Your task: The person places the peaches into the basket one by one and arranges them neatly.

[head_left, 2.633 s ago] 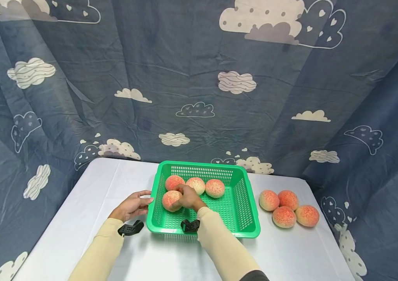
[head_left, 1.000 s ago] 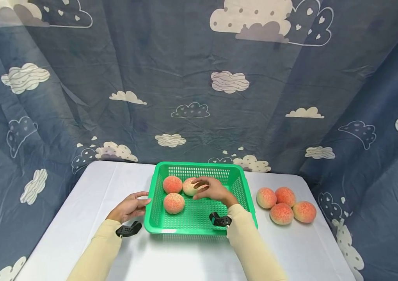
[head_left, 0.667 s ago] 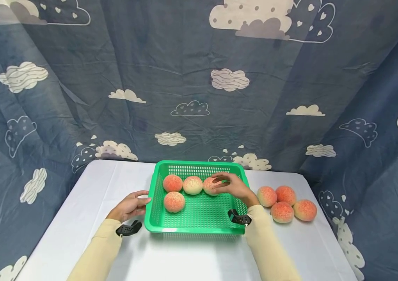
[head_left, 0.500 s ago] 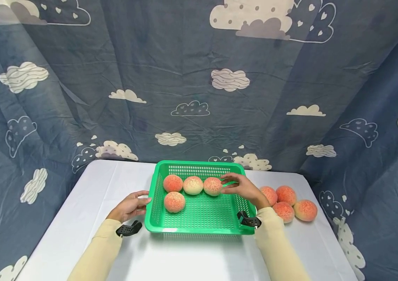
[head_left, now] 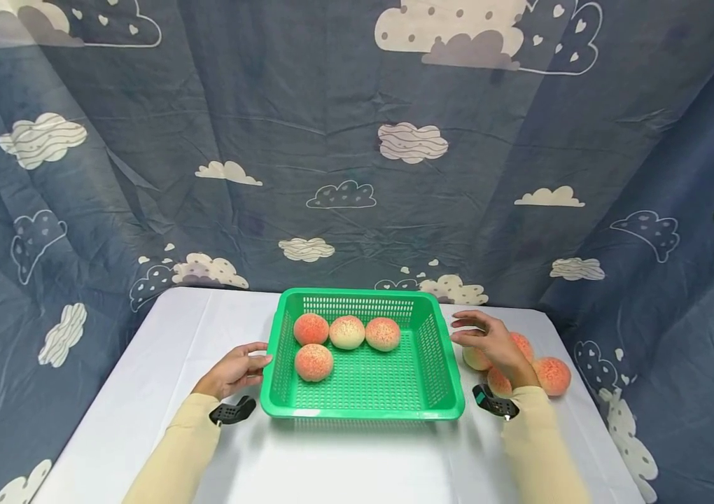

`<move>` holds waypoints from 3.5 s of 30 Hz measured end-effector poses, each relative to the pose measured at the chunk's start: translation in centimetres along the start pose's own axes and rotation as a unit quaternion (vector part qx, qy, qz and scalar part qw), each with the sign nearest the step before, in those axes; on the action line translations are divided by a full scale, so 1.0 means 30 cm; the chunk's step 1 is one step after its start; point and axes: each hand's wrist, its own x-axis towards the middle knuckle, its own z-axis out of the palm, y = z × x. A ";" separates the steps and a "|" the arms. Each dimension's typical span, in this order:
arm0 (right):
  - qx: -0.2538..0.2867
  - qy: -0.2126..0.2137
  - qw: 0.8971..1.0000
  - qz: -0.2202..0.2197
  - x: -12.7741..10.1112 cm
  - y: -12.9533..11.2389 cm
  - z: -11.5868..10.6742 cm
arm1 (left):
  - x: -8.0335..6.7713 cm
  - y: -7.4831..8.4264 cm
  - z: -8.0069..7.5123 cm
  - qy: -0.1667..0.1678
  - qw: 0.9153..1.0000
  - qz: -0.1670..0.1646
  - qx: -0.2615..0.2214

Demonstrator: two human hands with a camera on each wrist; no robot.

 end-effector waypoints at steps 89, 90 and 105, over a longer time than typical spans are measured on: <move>-0.088 0.016 0.992 0.085 -0.148 0.100 -0.104 | -0.004 -0.007 0.001 -0.015 1.000 0.021 -0.010; -0.093 0.015 0.993 0.075 -0.140 0.090 -0.102 | -0.004 -0.006 0.001 -0.017 1.000 0.021 -0.012; -0.046 -0.056 0.997 0.029 -0.014 -0.069 -0.006 | -0.002 -0.008 0.004 -0.016 1.000 0.009 -0.018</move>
